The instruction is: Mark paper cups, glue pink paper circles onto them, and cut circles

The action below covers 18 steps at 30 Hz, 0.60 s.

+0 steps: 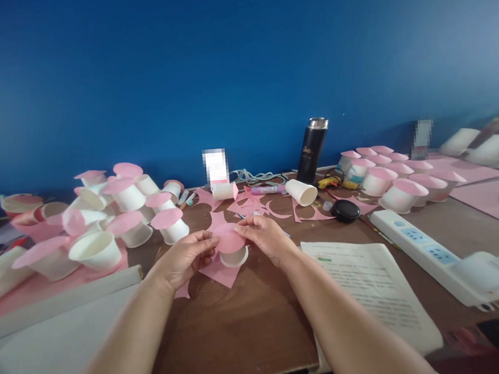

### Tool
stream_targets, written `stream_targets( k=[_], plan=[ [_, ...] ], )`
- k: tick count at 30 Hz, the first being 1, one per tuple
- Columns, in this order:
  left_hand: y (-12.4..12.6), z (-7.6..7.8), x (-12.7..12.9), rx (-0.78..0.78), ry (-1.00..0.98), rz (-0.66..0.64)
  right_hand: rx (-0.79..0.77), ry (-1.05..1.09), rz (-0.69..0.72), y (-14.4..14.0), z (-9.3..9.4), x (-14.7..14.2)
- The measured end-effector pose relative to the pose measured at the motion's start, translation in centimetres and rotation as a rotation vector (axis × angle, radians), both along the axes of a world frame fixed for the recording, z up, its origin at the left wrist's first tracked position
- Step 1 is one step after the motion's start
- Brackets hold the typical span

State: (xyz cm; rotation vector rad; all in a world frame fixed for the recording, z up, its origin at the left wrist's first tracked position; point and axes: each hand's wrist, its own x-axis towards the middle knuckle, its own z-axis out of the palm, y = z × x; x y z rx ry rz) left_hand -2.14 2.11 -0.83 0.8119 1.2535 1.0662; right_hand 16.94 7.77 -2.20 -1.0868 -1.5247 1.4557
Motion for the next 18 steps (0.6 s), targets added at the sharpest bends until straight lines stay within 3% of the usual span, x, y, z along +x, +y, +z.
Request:
stream_targets(
  k=[18],
  plan=[
    [-0.06,0.23,-0.39,-0.086,-0.086,-0.044,-0.071,0.007,0.036,-0.07,0.41,0.18]
  ],
)
